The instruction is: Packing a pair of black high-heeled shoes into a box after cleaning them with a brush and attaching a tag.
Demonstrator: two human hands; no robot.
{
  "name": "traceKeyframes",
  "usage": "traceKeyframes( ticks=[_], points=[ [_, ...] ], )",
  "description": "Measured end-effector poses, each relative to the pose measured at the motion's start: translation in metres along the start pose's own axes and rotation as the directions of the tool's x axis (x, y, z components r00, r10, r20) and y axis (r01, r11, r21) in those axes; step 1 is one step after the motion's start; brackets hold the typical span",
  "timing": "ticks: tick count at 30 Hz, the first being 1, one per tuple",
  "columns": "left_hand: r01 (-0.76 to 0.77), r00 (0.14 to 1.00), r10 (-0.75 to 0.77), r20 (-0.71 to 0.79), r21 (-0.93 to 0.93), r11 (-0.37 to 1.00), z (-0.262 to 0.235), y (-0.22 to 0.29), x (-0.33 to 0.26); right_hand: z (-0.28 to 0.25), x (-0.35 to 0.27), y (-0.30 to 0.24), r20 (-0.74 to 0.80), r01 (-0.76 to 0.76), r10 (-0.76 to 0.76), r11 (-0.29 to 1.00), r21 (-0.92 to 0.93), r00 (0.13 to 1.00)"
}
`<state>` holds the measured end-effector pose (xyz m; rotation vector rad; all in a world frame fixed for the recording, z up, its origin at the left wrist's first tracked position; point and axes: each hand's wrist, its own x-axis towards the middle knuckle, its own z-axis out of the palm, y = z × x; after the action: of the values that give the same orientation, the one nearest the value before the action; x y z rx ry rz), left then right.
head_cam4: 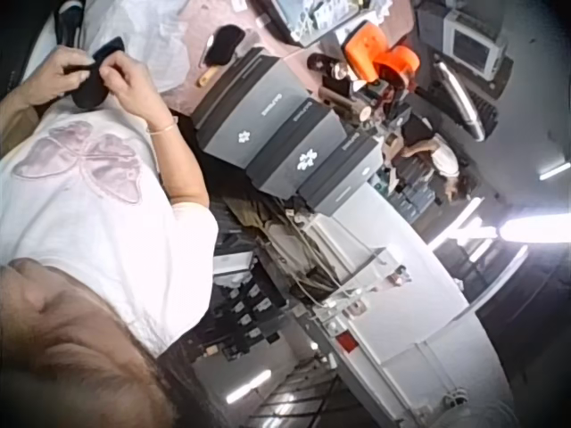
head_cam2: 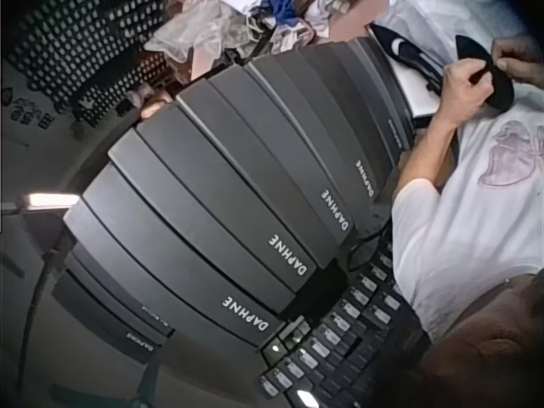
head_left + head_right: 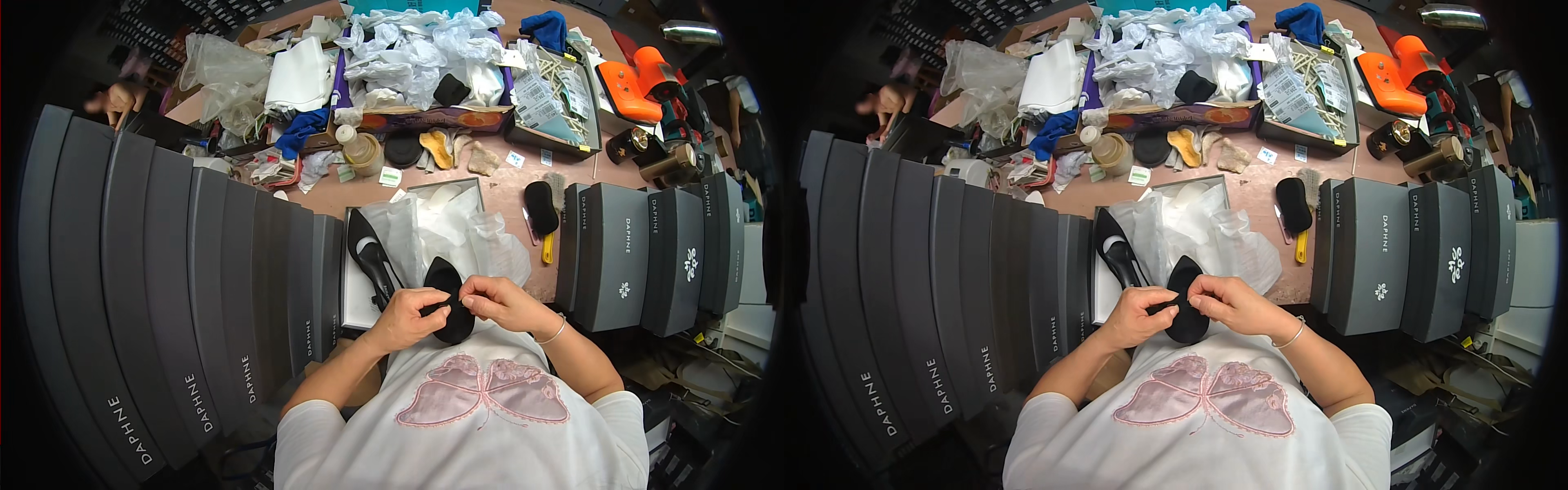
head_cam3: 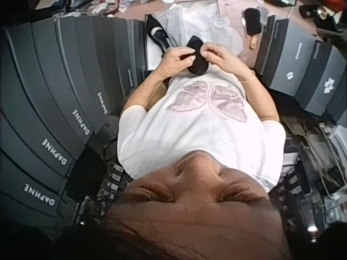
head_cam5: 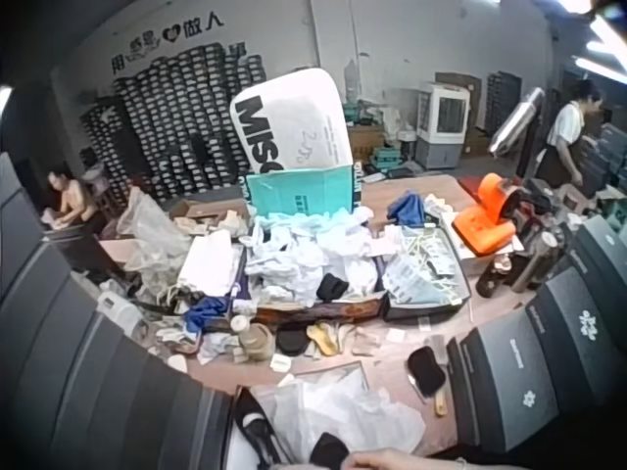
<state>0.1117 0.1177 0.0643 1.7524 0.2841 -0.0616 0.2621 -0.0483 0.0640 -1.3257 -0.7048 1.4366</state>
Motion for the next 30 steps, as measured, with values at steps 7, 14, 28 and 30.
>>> traceKeyframes(
  ticks=[7,14,28,30],
  points=[
    [-0.148,0.95,0.176,-0.257,0.123,0.981,0.027,-0.011,-0.009,0.005,-0.003,0.019,-0.126,-0.044,0.06,0.991,0.124,0.99],
    [-0.136,0.969,0.148,-0.199,0.07,0.988,0.02,-0.011,-0.009,0.02,-0.014,0.011,-0.29,0.003,-0.072,0.972,-0.235,0.954],
    [-0.154,0.953,0.181,-0.244,0.123,0.98,0.024,0.003,0.005,-0.077,-0.066,0.0,-0.639,0.0,-0.046,0.997,-0.072,0.767],
    [-0.367,0.895,0.409,-0.176,0.23,0.901,0.038,0.016,0.013,-0.065,-0.054,-0.019,-0.618,0.103,-0.162,0.986,-0.13,0.769]
  ],
)
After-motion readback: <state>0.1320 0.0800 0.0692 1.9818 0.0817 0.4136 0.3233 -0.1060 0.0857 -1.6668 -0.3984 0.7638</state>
